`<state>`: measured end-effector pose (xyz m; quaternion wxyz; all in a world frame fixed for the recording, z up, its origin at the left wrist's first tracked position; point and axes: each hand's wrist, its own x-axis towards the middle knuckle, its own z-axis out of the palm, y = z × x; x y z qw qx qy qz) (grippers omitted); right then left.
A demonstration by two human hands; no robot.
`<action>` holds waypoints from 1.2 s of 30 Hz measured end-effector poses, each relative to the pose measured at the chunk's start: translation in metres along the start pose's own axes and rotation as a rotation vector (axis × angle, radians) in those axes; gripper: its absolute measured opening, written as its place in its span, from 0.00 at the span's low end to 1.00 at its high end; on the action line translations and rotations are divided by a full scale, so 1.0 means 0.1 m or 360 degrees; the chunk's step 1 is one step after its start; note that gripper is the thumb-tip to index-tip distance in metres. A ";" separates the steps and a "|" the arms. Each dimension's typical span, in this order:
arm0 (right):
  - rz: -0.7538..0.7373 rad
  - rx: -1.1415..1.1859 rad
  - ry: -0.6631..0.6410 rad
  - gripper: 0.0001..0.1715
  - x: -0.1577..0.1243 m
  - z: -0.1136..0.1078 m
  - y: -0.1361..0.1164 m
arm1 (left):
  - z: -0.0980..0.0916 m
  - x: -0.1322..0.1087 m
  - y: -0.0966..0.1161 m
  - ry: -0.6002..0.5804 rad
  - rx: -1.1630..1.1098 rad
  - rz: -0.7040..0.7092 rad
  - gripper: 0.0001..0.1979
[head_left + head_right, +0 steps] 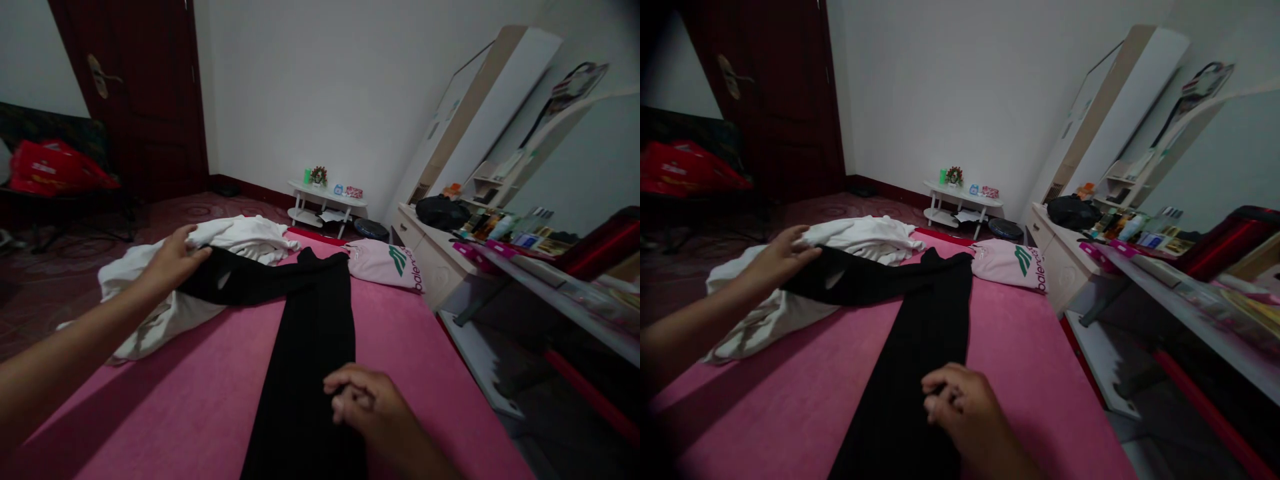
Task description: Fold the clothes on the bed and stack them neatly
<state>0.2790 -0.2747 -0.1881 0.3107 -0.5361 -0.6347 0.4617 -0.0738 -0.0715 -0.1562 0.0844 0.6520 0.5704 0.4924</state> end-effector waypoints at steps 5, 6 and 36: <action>-0.0337 -0.0311 0.0624 0.12 0.65 -0.40 0.07 | 0.45 -0.51 0.44 -0.0431 0.0102 0.0622 0.23; -0.0402 -0.0390 0.0675 0.13 0.80 -0.46 0.12 | 0.57 -0.67 0.61 -0.0648 0.0060 0.0712 0.22; 0.0485 -0.1531 0.0343 0.41 2.73 -0.59 0.56 | 1.23 -1.58 1.18 -0.1602 -0.0169 0.0886 0.36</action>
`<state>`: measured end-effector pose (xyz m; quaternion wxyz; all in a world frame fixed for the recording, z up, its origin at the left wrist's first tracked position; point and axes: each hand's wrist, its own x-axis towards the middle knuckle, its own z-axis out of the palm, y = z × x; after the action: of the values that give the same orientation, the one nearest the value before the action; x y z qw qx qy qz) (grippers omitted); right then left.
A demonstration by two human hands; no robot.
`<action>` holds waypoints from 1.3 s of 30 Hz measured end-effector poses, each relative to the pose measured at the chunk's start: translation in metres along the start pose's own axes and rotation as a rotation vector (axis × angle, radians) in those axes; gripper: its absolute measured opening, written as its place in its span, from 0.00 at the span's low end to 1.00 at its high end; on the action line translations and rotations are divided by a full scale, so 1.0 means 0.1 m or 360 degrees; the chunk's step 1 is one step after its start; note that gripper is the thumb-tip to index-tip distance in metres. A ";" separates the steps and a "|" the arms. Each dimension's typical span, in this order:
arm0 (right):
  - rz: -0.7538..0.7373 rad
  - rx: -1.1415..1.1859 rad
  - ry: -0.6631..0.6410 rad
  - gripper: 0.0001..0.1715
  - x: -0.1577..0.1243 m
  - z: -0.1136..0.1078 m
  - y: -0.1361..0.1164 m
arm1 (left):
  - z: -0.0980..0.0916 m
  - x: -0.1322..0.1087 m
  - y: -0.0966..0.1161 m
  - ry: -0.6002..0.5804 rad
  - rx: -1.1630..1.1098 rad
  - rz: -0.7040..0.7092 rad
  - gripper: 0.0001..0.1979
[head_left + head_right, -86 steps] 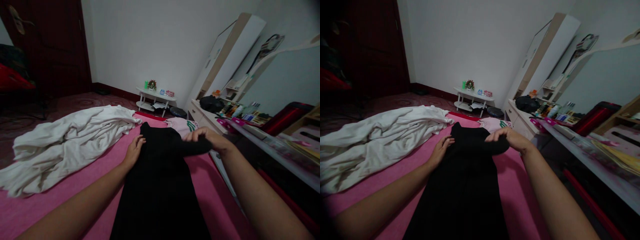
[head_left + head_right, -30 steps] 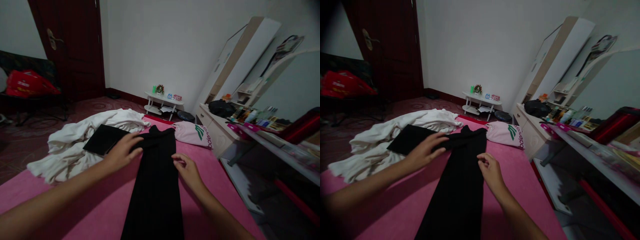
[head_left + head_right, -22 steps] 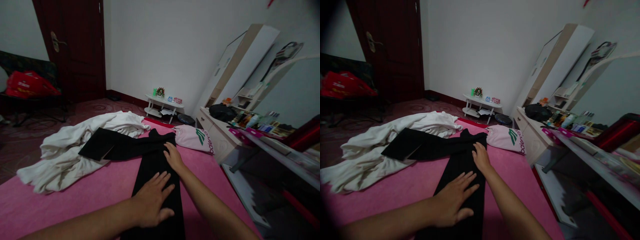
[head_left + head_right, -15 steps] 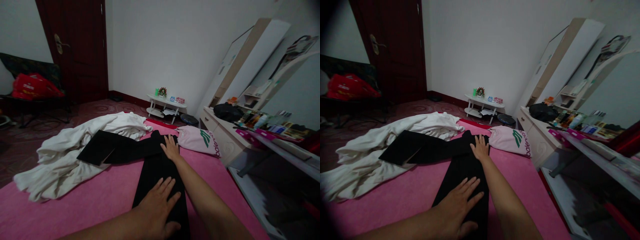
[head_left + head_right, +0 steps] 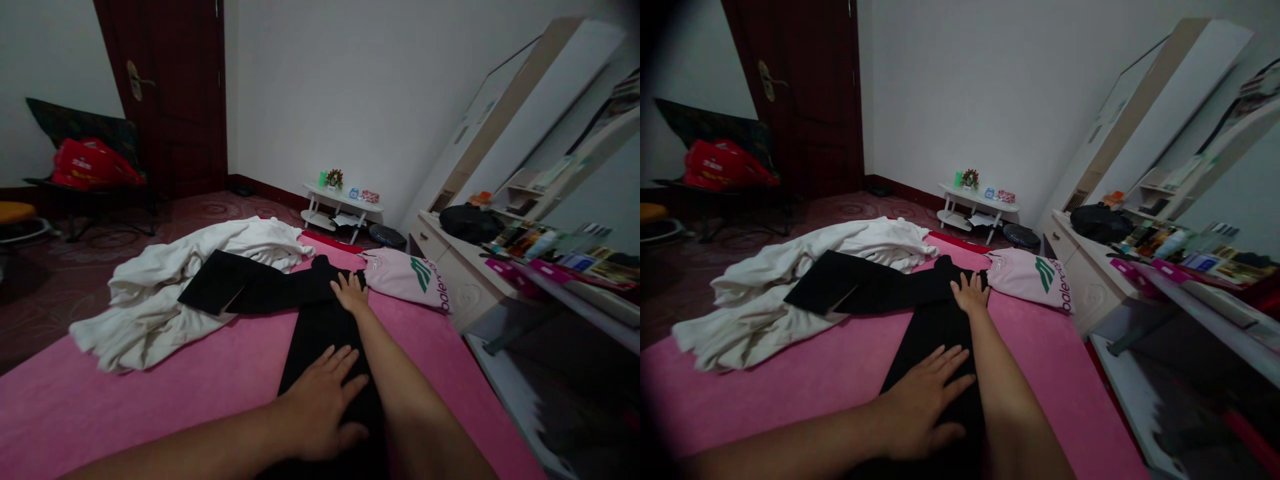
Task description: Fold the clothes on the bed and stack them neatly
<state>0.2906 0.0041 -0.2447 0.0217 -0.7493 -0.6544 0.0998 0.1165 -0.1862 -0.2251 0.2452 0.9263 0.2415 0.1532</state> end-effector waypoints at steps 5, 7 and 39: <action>-0.0022 0.0007 -0.0047 0.41 -0.42 0.05 0.03 | 0.06 -0.01 -0.03 0.0085 -0.0004 0.0032 0.34; -0.0065 0.0013 0.0015 0.39 -0.59 0.08 0.06 | 0.08 -0.02 -0.04 0.0152 -0.0070 0.0037 0.28; -0.0216 0.0614 0.0498 0.31 -0.96 0.30 0.28 | -1.52 -0.50 -0.18 0.1363 -0.1320 -0.0262 0.27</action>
<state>0.3005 -0.0976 -0.2672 0.2720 -0.6918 -0.6607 0.1040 0.0074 -0.1409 -0.1161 0.4782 0.5875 0.3097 0.5747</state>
